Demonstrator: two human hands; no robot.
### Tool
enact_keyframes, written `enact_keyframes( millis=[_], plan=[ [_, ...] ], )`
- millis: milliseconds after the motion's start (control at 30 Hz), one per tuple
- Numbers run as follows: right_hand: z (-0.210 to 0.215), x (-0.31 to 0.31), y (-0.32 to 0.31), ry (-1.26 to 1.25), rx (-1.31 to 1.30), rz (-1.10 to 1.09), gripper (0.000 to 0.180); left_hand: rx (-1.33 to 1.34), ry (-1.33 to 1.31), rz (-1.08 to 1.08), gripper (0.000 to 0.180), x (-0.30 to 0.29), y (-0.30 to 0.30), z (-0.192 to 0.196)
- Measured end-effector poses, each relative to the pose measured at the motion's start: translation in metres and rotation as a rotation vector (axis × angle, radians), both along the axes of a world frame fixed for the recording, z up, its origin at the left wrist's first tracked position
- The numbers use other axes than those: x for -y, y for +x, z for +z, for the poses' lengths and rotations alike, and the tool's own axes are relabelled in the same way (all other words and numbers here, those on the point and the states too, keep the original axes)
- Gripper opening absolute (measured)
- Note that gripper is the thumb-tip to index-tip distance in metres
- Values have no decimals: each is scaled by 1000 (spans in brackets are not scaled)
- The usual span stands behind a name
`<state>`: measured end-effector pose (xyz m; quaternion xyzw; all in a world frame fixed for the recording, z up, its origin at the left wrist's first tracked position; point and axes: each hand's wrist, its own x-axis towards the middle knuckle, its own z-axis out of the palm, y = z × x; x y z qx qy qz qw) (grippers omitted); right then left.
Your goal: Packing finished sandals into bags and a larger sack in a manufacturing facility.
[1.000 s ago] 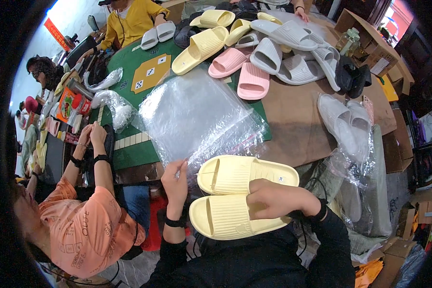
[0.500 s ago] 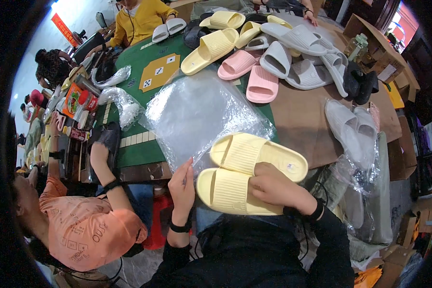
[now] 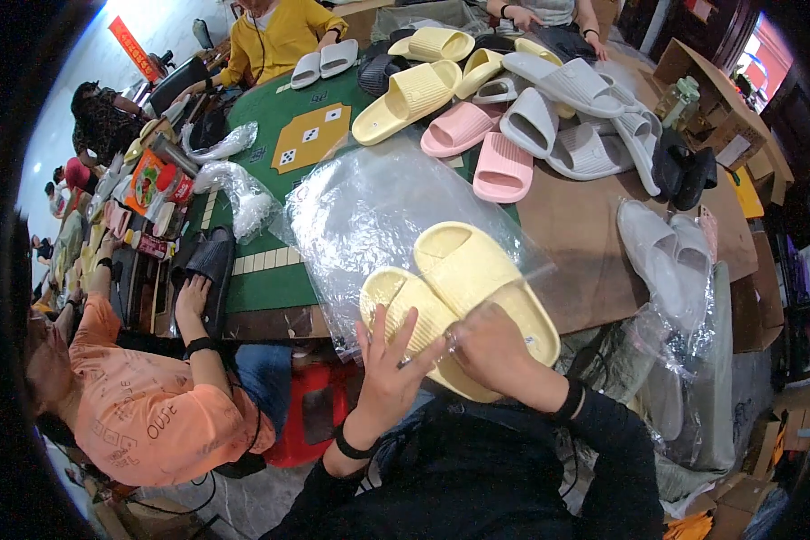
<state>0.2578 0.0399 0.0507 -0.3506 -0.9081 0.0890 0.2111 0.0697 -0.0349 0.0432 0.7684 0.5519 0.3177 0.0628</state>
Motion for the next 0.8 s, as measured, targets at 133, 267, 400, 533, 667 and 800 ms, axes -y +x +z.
enact_keyframes(
  millis=[133, 267, 400, 533, 667, 800],
  plan=[
    [-12, -10, -19, 39, 59, 27, 18, 80, -114, -159, 47, 9, -9, 1],
    [-5, -36, -60, 181, -115, -56, 22, 145, -112, -269, 48, 8, -10, 17],
    [-7, -96, -105, -1, 65, -24, 39, 302, -200, -415, 49, 10, -10, 32],
    [-30, -105, -94, -1, 71, -25, 49, 304, -78, -175, 47, 3, -1, 33],
    [-22, -24, -32, 201, -13, 188, 50, 506, -121, 31, 32, 0, -2, 31],
    [16, 36, -15, -128, -413, 156, 57, 415, 98, 5, 22, -6, -3, 35]
  ],
)
